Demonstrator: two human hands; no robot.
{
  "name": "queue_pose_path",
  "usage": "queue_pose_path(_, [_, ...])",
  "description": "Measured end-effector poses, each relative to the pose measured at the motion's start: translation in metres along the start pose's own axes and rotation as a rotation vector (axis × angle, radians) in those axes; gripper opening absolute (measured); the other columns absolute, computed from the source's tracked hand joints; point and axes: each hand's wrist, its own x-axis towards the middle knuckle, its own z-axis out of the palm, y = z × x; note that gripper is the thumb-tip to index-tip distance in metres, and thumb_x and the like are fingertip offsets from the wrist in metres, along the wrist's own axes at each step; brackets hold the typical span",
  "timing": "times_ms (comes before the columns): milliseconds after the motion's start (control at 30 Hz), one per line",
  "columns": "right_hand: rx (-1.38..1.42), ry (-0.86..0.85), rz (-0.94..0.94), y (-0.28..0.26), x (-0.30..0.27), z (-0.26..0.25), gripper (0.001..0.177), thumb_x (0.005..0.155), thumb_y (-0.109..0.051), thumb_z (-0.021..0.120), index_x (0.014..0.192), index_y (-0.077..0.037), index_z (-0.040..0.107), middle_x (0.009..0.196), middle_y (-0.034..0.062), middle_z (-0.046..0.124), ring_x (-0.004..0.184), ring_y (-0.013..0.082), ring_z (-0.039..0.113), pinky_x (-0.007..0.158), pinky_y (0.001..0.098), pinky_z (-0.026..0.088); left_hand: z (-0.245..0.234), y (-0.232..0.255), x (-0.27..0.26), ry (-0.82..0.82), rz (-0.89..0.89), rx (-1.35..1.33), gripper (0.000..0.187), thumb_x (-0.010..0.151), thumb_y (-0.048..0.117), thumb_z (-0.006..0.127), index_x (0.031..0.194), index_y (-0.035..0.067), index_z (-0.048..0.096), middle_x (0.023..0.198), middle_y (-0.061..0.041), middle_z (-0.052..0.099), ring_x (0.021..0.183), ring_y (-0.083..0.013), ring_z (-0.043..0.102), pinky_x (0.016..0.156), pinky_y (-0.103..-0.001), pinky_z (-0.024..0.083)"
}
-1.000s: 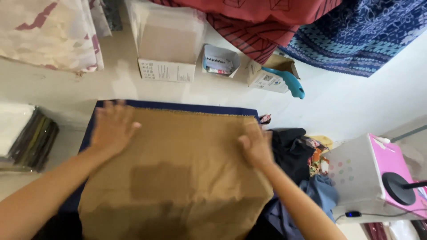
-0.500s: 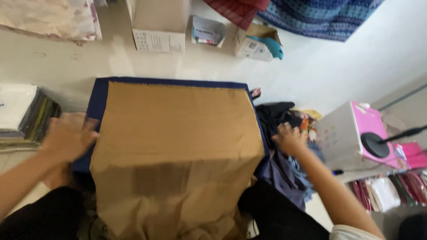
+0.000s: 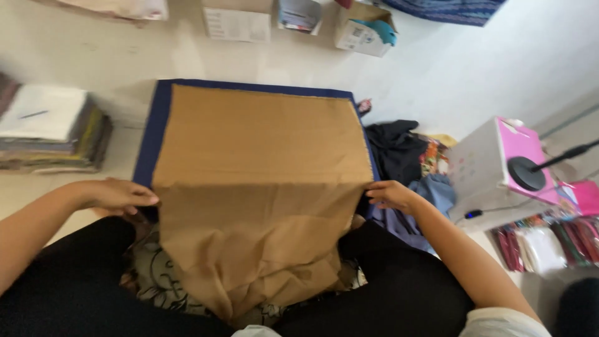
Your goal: Unfolding, cleaning with a lint roller, and neatly folding a brown hijab on a low table.
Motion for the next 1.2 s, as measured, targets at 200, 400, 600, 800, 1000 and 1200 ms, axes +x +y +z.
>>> queue_pose_path(200, [0.233, -0.096, -0.064, 0.05, 0.052, -0.018, 0.036, 0.095, -0.014, 0.068, 0.13, -0.009, 0.065, 0.103, 0.0089, 0.063, 0.09, 0.0278, 0.059, 0.072, 0.0418, 0.043, 0.0, -0.031, 0.04, 0.023, 0.191, -0.15, 0.061, 0.091, 0.047, 0.061, 0.141, 0.012, 0.064, 0.151, -0.008, 0.059, 0.133, -0.0243, 0.06, 0.109, -0.037, 0.051])
queue_pose_path(400, [0.284, 0.002, -0.051, 0.004, -0.005, 0.01, 0.037, 0.101, -0.006, 0.055, 0.137, 0.003, 0.056, 0.132, 0.0182, 0.062, 0.117, 0.0332, 0.058, 0.098, 0.0466, 0.042, 0.005, -0.011, 0.025, -0.096, 0.071, -0.146, 0.068, 0.096, 0.048, 0.057, 0.153, 0.012, 0.047, 0.162, -0.01, 0.042, 0.13, -0.0333, 0.062, 0.099, -0.04, 0.055])
queue_pose_path(600, [0.329, -0.08, -0.027, 0.008, 0.0, 0.019, 0.041, 0.099, -0.007, 0.054, 0.14, 0.0, 0.056, 0.14, 0.0175, 0.056, 0.134, 0.0359, 0.05, 0.102, 0.0461, 0.037, 0.013, -0.018, 0.043, -0.152, 0.081, -0.324, 0.051, 0.092, 0.039, 0.067, 0.136, 0.013, 0.062, 0.15, -0.008, 0.057, 0.116, -0.0258, 0.066, 0.086, -0.033, 0.054])
queue_pose_path(800, [0.393, 0.0, -0.104, 0.02, 0.01, 0.019, 0.051, 0.094, -0.009, 0.072, 0.141, 0.002, 0.057, 0.133, 0.0185, 0.059, 0.126, 0.0358, 0.057, 0.11, 0.0579, 0.042, 0.014, 0.0, -0.004, -0.188, 0.039, -0.651, 0.085, 0.09, 0.03, 0.079, 0.158, 0.009, 0.032, 0.167, -0.018, 0.028, 0.145, -0.0415, 0.044, 0.118, -0.047, 0.036])
queue_pose_path(1000, [0.397, -0.07, -0.086, 0.024, 0.006, 0.023, 0.027, 0.091, -0.008, 0.076, 0.113, 0.003, 0.065, 0.105, 0.015, 0.069, 0.098, 0.027, 0.071, 0.092, 0.0463, 0.058, 0.013, 0.014, -0.026, -0.139, -0.036, -0.665, 0.092, 0.09, 0.02, 0.078, 0.163, 0.012, 0.022, 0.164, -0.022, 0.033, 0.143, -0.0424, 0.046, 0.116, -0.046, 0.039])
queue_pose_path(1200, [0.436, -0.076, -0.143, 0.03, 0.032, -0.006, 0.016, 0.086, 0.0, 0.079, 0.097, 0.005, 0.069, 0.091, 0.0189, 0.07, 0.088, 0.0305, 0.073, 0.086, 0.0483, 0.061, 0.006, -0.054, 0.076, -0.191, 0.03, -0.565, 0.052, 0.091, 0.022, 0.083, 0.132, -0.002, 0.062, 0.122, -0.011, 0.063, 0.105, -0.0257, 0.066, 0.096, -0.037, 0.054])
